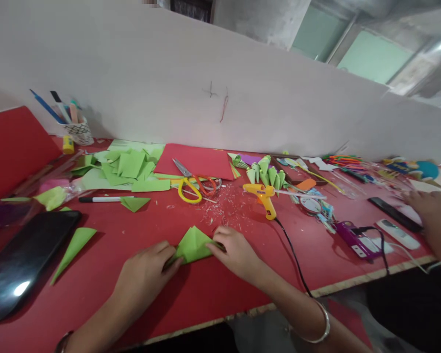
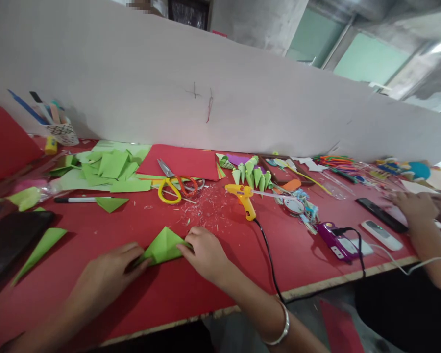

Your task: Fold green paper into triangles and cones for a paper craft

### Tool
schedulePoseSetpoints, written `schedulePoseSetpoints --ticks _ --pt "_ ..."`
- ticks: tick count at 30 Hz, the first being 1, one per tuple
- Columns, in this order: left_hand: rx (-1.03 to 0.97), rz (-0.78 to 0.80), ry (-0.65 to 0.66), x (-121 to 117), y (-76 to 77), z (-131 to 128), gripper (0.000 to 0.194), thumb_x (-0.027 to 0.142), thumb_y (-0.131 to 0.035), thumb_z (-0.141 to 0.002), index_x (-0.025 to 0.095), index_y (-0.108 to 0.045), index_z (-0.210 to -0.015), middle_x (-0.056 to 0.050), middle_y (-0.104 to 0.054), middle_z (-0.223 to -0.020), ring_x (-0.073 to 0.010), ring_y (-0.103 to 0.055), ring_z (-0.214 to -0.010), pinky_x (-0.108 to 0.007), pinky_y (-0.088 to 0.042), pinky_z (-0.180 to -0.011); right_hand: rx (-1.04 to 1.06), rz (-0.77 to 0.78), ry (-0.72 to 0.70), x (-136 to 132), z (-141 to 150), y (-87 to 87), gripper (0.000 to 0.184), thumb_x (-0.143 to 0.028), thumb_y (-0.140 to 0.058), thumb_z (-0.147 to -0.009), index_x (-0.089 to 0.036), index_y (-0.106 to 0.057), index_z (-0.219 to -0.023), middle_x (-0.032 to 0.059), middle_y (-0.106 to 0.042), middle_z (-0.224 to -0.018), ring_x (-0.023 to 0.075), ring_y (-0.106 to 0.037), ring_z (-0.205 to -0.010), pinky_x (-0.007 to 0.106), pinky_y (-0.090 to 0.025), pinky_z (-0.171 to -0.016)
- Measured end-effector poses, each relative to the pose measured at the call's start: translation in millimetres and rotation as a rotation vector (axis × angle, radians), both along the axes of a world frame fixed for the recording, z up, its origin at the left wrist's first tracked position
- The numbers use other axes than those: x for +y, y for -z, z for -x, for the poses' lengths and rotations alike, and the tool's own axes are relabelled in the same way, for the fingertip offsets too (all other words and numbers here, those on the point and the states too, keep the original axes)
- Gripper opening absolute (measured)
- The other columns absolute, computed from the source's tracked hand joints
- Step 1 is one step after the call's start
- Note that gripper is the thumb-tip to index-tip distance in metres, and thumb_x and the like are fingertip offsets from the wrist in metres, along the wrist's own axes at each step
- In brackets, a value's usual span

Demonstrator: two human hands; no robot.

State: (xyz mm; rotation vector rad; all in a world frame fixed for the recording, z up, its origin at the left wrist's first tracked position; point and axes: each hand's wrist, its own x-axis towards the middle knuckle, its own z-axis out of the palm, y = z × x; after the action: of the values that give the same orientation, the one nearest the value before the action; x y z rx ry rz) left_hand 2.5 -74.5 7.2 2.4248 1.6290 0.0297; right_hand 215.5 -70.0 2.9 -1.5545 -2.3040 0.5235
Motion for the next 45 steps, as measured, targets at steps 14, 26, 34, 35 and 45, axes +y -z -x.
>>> schedulePoseSetpoints --ticks 14,26,34,35,45 --pt "0.105 -0.033 0.034 2 -2.0 -1 0.037 0.034 -0.03 -0.088 0.019 -0.057 -0.067 -0.003 -0.061 -0.064 -0.0204 -0.058 -0.063 -0.029 -0.033 -0.058 -0.311 -0.012 0.021 6 13 4.4 0.023 -0.026 -0.039 -0.088 -0.014 -0.056 -0.078 0.0049 -0.055 -0.084 0.0151 -0.051 -0.081 0.025 -0.036 -0.069" --pt "0.113 -0.01 0.016 3 2.3 1 0.037 0.04 -0.031 -0.087 0.019 -0.058 -0.073 -0.004 -0.06 -0.068 -0.0193 -0.057 -0.062 -0.025 -0.028 -0.049 -0.474 0.004 0.089 5 23 0.5 0.022 -0.024 -0.04 -0.088 -0.016 -0.059 -0.085 0.0074 -0.058 -0.09 0.0188 -0.055 -0.087 0.027 -0.044 -0.068" --pt "-0.137 -0.018 0.256 16 21.7 30 0.034 0.046 -0.039 -0.083 0.018 -0.052 -0.07 -0.002 -0.052 -0.077 -0.0154 -0.051 -0.069 -0.025 -0.038 -0.058 -0.488 -0.051 0.097 4 23 10.2 0.021 -0.023 -0.039 -0.087 -0.017 -0.059 -0.086 0.0073 -0.057 -0.089 0.0195 -0.055 -0.086 0.028 -0.045 -0.066" --pt "-0.171 -0.028 0.257 18 23.6 34 0.033 0.047 -0.04 -0.083 0.018 -0.053 -0.072 -0.002 -0.052 -0.08 -0.0157 -0.051 -0.072 -0.026 -0.04 -0.061 -0.486 -0.058 0.097 4 23 10.6 0.021 -0.023 -0.039 -0.087 -0.017 -0.059 -0.085 0.0071 -0.057 -0.089 0.0196 -0.055 -0.086 0.029 -0.045 -0.067" --pt "-0.177 -0.167 0.42 26 7.0 26 0.049 0.025 -0.035 -0.088 0.031 -0.024 -0.135 -0.005 -0.031 -0.139 -0.0235 -0.031 -0.124 -0.041 -0.028 -0.1 -0.471 -0.064 0.104 2 24 7.9 0.017 -0.021 -0.041 -0.086 -0.016 -0.057 -0.087 0.0077 -0.057 -0.09 0.02 -0.054 -0.087 0.029 -0.045 -0.068"
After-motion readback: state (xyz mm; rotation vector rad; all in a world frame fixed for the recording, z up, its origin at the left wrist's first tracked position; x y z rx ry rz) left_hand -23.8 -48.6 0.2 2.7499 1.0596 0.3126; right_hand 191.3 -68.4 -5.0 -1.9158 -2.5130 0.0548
